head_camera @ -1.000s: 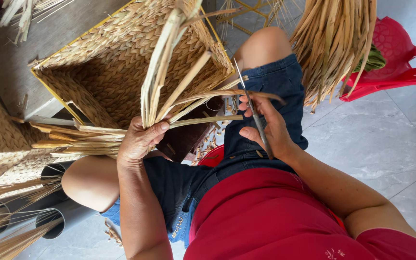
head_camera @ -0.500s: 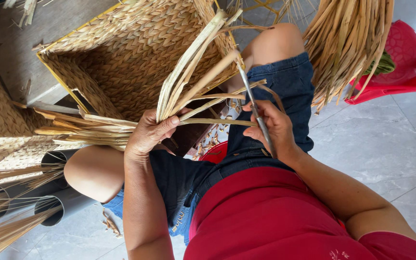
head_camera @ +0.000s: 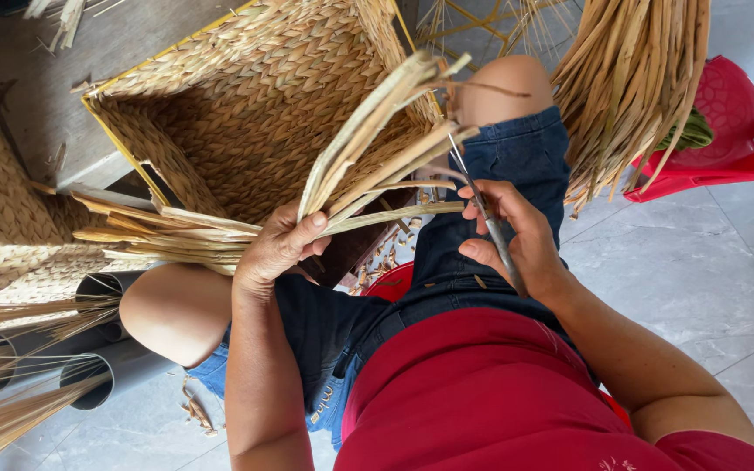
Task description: The person sits on a low stool and uses scissors to trim excess woven strands from the edge of a water-hyacinth basket. They then gather dried palm leaf stalks, strip and sort them by hand, and cut the stalks to length with scissors over the floor.
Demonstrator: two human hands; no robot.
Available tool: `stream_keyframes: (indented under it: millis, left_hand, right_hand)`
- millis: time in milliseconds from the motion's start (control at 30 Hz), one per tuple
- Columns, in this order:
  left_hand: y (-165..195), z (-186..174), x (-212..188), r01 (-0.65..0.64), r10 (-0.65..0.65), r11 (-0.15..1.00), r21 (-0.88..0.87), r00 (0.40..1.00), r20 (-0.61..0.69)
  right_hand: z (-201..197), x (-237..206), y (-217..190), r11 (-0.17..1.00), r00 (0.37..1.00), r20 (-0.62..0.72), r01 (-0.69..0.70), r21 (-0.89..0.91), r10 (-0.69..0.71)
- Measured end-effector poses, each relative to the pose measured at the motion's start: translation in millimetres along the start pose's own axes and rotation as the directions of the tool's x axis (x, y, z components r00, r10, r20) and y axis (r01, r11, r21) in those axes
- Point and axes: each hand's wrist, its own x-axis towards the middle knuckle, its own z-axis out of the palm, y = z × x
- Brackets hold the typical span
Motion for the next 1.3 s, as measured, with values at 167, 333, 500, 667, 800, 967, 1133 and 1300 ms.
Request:
stream_keyframes:
  millis: [167, 333, 500, 667, 800, 967, 1133, 1300]
  left_hand:
    - [1.3, 2.2, 3.2, -0.001, -0.005, 0.991, 0.133, 0.999, 0.046]
    - [3.7, 3.2, 4.7, -0.057, 0.04, 0.98, 0.193, 0.995, 0.093]
    - [10.4, 8.5, 2.9, -0.051, 0.039, 0.985, 0.168, 0.996, 0.078]
    - [16.7, 15.7, 1.2, -0.208, 0.192, 0.971, 0.115, 0.972, 0.137]
    - [14.1, 16.2, 3.1, -0.162, 0.141, 0.97, 0.182, 0.983, 0.121]
    - [10.2, 15.4, 4.8, -0.017, -0.005, 0.969, 0.245, 0.996, 0.088]
    - [12.9, 19.9, 3.6, -0.131, 0.108, 0.974, 0.186, 0.985, 0.133]
    - [10.8, 20.4, 1.3, -0.047, 0.029, 0.973, 0.226, 0.996, 0.081]
  right_hand:
    - [2.1, 2.5, -3.2, 0.99, 0.992, 0.002, 0.123, -0.064, -0.123]
    - [4.8, -1.3, 7.9, 1.0, 1.0, -0.006, -0.028, 0.014, 0.028]
    - [4.3, -20.4, 18.5, 1.0, 1.0, -0.017, 0.0, 0.025, 0.0]
    - [6.8, -38.5, 19.7, 1.0, 0.999, -0.024, -0.029, -0.011, 0.029]
    - [0.9, -37.1, 18.2, 1.0, 1.0, -0.006, -0.012, -0.014, 0.012]
    - [-6.9, -30.3, 25.0, 0.991, 0.991, 0.032, 0.132, -0.031, -0.131]
    - [-1.2, -37.0, 34.8, 0.998, 0.997, -0.04, -0.061, 0.005, 0.061]
    - [-14.7, -31.4, 31.0, 0.998, 0.998, -0.038, -0.057, -0.034, 0.055]
